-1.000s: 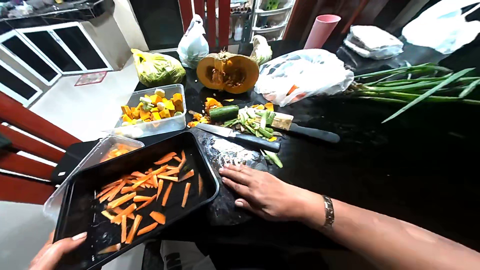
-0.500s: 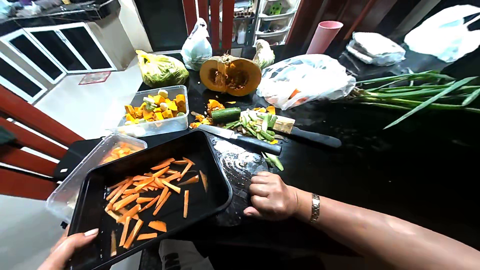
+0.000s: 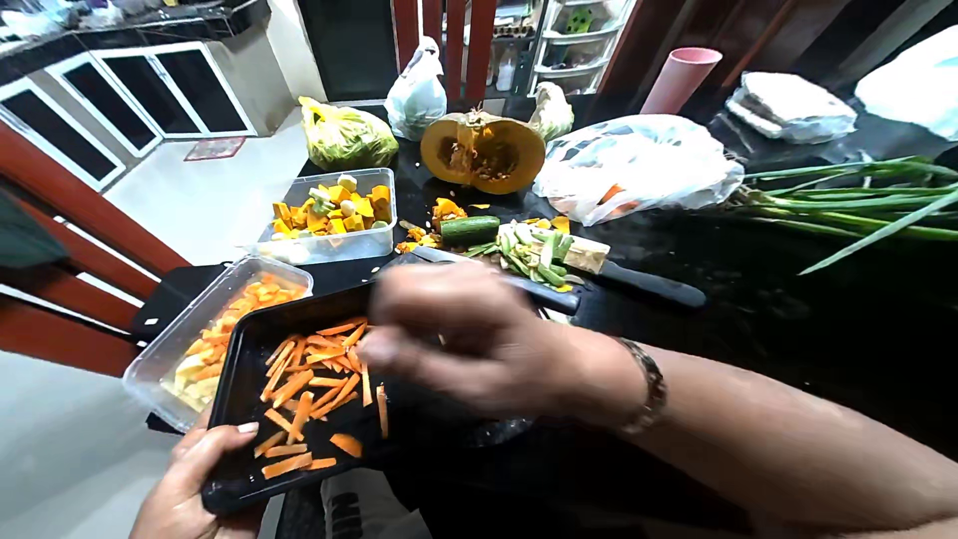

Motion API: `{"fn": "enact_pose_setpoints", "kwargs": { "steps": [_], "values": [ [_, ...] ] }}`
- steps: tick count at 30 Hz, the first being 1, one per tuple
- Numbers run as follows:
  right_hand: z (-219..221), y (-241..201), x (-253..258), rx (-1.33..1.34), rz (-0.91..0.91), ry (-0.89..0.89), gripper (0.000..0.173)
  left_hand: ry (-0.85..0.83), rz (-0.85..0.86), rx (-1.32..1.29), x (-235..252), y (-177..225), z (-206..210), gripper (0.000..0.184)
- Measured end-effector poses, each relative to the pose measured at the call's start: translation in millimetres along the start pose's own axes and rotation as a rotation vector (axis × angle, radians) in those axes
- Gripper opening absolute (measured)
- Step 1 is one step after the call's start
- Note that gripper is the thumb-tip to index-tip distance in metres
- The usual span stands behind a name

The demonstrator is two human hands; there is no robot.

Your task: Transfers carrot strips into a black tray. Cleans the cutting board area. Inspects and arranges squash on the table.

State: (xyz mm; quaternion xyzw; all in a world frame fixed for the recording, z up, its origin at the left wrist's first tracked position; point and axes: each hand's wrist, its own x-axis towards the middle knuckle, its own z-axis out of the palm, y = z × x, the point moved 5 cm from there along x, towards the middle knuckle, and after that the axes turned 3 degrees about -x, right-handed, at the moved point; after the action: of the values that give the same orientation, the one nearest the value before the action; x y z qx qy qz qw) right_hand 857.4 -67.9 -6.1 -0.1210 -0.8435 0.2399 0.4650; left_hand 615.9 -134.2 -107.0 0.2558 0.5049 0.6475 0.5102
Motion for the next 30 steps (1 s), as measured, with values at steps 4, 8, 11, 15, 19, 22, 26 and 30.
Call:
{"fn": "enact_pose_setpoints", "kwargs": {
  "steps": [4, 8, 11, 15, 19, 22, 26, 30],
  "values": [
    [12, 21, 3, -0.349, 0.159, -0.271, 0.033, -0.020, 0.021, 0.034, -3, 1, 17, 0.030],
    [-43, 31, -24, -0.569, 0.209, 0.081, 0.023, -0.104, 0.012, 0.039, -5, 0, 41, 0.032],
    [-64, 34, -54, -0.448, 0.257, 0.026, 0.013, -0.159, 0.023, 0.031, -8, -6, 74, 0.035],
    [-80, 18, -83, -0.493, 0.103, -0.039, 0.041, -0.235, -0.003, 0.031, -11, -24, 118, 0.039],
    [-128, 7, -114, -0.783, 0.294, 0.014, 0.059, -0.292, -0.073, 0.008, -15, -42, 161, 0.030],
    [-176, 7, -161, -0.723, 0.769, 0.134, 0.060, -0.400, -0.128, 0.015, -19, -53, 197, 0.033],
    [-213, 6, -237, -0.205, 1.260, 0.570, 0.039, -0.509, -0.212, 0.069, -27, -77, 254, 0.035],
    [-238, -20, -303, -0.315, 1.480, 0.731, 0.046, -0.728, -0.384, 0.165, -43, -119, 309, 0.040]
  ]
}}
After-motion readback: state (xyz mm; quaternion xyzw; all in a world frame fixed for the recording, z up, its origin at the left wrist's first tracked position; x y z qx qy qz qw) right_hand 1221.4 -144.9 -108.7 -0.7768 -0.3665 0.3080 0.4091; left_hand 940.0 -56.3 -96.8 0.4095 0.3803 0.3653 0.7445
